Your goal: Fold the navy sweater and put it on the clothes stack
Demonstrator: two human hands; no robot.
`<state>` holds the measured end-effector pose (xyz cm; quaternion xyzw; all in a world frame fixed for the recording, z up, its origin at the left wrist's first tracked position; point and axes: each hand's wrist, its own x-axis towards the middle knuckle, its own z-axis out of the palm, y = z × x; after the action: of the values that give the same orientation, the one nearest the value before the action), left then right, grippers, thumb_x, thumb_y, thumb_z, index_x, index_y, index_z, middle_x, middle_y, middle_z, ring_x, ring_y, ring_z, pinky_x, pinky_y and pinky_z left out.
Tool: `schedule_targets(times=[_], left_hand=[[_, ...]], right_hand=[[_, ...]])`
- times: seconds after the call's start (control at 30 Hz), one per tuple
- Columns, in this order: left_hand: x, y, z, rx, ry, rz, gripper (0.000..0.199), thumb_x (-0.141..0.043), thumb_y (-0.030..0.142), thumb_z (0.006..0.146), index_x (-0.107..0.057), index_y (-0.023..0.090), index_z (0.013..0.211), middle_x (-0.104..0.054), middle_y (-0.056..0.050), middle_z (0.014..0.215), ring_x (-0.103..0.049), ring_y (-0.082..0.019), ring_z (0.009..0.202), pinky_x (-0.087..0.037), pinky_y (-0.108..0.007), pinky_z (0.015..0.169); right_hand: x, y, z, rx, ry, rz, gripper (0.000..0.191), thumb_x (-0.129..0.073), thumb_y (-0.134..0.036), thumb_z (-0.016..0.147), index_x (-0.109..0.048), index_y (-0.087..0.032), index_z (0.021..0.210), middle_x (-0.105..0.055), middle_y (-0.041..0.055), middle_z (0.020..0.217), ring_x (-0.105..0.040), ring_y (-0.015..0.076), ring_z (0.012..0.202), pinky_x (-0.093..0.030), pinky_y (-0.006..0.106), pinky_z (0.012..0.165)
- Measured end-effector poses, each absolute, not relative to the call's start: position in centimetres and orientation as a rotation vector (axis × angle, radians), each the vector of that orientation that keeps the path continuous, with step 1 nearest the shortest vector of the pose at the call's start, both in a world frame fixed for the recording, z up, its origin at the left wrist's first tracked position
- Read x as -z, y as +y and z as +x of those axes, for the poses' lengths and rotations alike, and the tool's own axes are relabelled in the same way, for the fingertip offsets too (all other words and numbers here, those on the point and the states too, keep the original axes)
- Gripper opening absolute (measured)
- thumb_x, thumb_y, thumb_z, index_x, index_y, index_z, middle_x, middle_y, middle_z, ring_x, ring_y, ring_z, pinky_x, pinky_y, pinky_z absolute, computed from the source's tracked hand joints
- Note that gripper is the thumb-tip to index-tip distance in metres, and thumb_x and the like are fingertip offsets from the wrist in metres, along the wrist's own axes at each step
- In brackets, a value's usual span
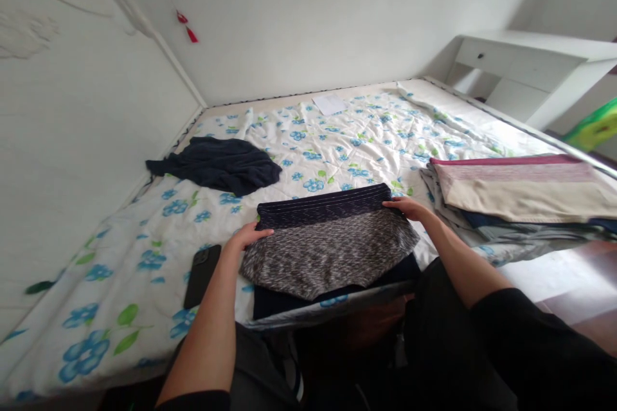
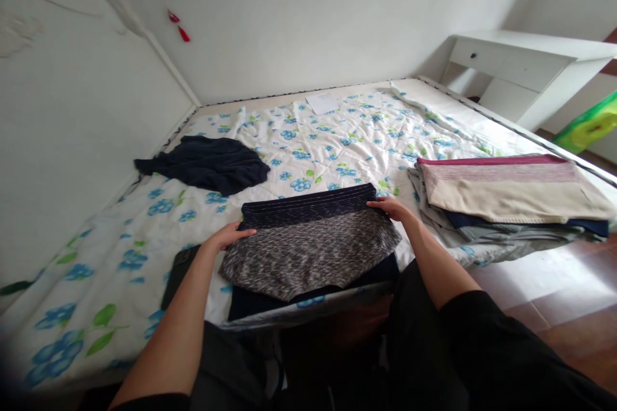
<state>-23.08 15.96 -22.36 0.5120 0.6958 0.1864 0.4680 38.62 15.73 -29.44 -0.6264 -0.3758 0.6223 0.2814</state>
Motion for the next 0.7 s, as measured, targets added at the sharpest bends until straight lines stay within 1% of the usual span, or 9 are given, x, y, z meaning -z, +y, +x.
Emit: schedule_targets(times=[0.1, 0.2, 0.27, 0.33, 0.4, 0.47, 0.57, 0.63, 0.7], left_hand=[[22.1, 14.2, -23.8, -0.211, 1.687, 1.207, 0.089, -0.110, 0.060, 0.038, -0.079, 0.023, 0.113, -0.088, -0.015, 0.124, -0.085, -0.040, 0.113, -0.070, -0.044, 0.091], [21.6, 12.6, -24.0, -0.178, 1.757, 1.329, 0.083, -0.107, 0.059, 0.046, -0.077, 0.022, 0.114, -0.087, -0.016, 0.125, -0.083, -0.041, 0.119, -0.069, -0.047, 0.097], [21.1, 11.7, -23.5, -0.202, 1.845, 1.487, 0.076, -0.103, 0.057, 0.055, -0.076, 0.020, 0.116, -0.086, -0.017, 0.126, -0.081, -0.042, 0.123, -0.066, -0.049, 0.104], [20.4, 10.6, -22.8, -0.213, 1.967, 1.642, 0.071, -0.099, 0.050, 0.064, -0.074, 0.019, 0.124, -0.084, -0.018, 0.130, -0.079, -0.042, 0.126, -0.063, -0.050, 0.108], [19.5, 9.2, -22.0, -0.243, 2.101, 1.771, 0.064, -0.093, 0.041, 0.074, -0.071, 0.018, 0.130, -0.082, -0.019, 0.131, -0.078, -0.040, 0.126, -0.061, -0.047, 0.108], [18.8, 7.1, -20.9, -0.315, 2.161, 1.888, 0.050, -0.083, 0.037, 0.084, -0.071, 0.019, 0.129, -0.082, -0.016, 0.122, -0.079, -0.035, 0.117, -0.059, -0.042, 0.102], [18.6, 2.9, -18.8, -0.394, 1.907, 2.066, 0.024, -0.071, 0.038, 0.093, -0.076, 0.022, 0.111, -0.081, -0.007, 0.101, -0.076, -0.027, 0.097, -0.055, -0.034, 0.091], [19.0, 0.0, -17.4, -0.310, 1.624, 2.116, 0.020, -0.071, 0.041, 0.093, -0.079, 0.023, 0.098, -0.078, -0.004, 0.090, -0.073, -0.023, 0.088, -0.052, -0.031, 0.085], [19.7, -2.3, -16.3, -0.171, 1.438, 2.107, 0.020, -0.073, 0.042, 0.091, -0.080, 0.023, 0.094, -0.078, -0.002, 0.085, -0.072, -0.022, 0.084, -0.049, -0.030, 0.081]], right_hand=[[29.2, 14.7, 38.9, -1.693, -1.082, -1.731, 0.056, -0.112, -0.048, 0.062, -0.082, -0.018, 0.099, -0.088, 0.0116, 0.105, -0.082, 0.0263, 0.093, -0.066, 0.029, 0.077], [28.9, 13.7, 38.7, -1.464, -1.227, -1.890, 0.054, -0.111, -0.049, 0.063, -0.081, -0.016, 0.094, -0.085, 0.0098, 0.091, -0.079, 0.0263, 0.088, -0.062, 0.029, 0.074], [28.5, 13.0, 38.3, -1.248, -1.314, -1.990, 0.051, -0.108, -0.046, 0.068, -0.083, -0.016, 0.101, -0.084, 0.0086, 0.090, -0.078, 0.0267, 0.089, -0.061, 0.030, 0.077], [27.8, 12.2, 37.8, -0.998, -1.391, -2.059, 0.051, -0.101, -0.038, 0.075, -0.083, -0.016, 0.117, -0.085, 0.0099, 0.099, -0.079, 0.0280, 0.094, -0.061, 0.033, 0.085], [26.8, 10.9, 37.3, -0.723, -1.454, -2.070, 0.054, -0.093, -0.030, 0.081, -0.080, -0.015, 0.131, -0.085, 0.0139, 0.114, -0.079, 0.0297, 0.104, -0.060, 0.035, 0.094], [26.0, 9.1, 36.5, -0.527, -1.512, -2.002, 0.050, -0.084, -0.027, 0.087, -0.078, -0.015, 0.135, -0.084, 0.0155, 0.121, -0.078, 0.0299, 0.110, -0.059, 0.036, 0.098], [25.6, 5.1, 34.9, -0.630, -1.751, -1.772, 0.031, -0.078, -0.033, 0.093, -0.083, -0.018, 0.119, -0.085, 0.0111, 0.108, -0.078, 0.0271, 0.100, -0.059, 0.034, 0.093], [25.9, 2.0, 33.9, -0.888, -1.971, -1.548, 0.025, -0.079, -0.038, 0.092, -0.085, -0.020, 0.109, -0.085, 0.0077, 0.101, -0.078, 0.0255, 0.094, -0.058, 0.033, 0.089], [26.3, -0.7, 33.3, -1.083, -2.118, -1.384, 0.023, -0.082, -0.037, 0.088, -0.086, -0.021, 0.104, -0.087, 0.0062, 0.102, -0.079, 0.0255, 0.095, -0.059, 0.033, 0.090]])
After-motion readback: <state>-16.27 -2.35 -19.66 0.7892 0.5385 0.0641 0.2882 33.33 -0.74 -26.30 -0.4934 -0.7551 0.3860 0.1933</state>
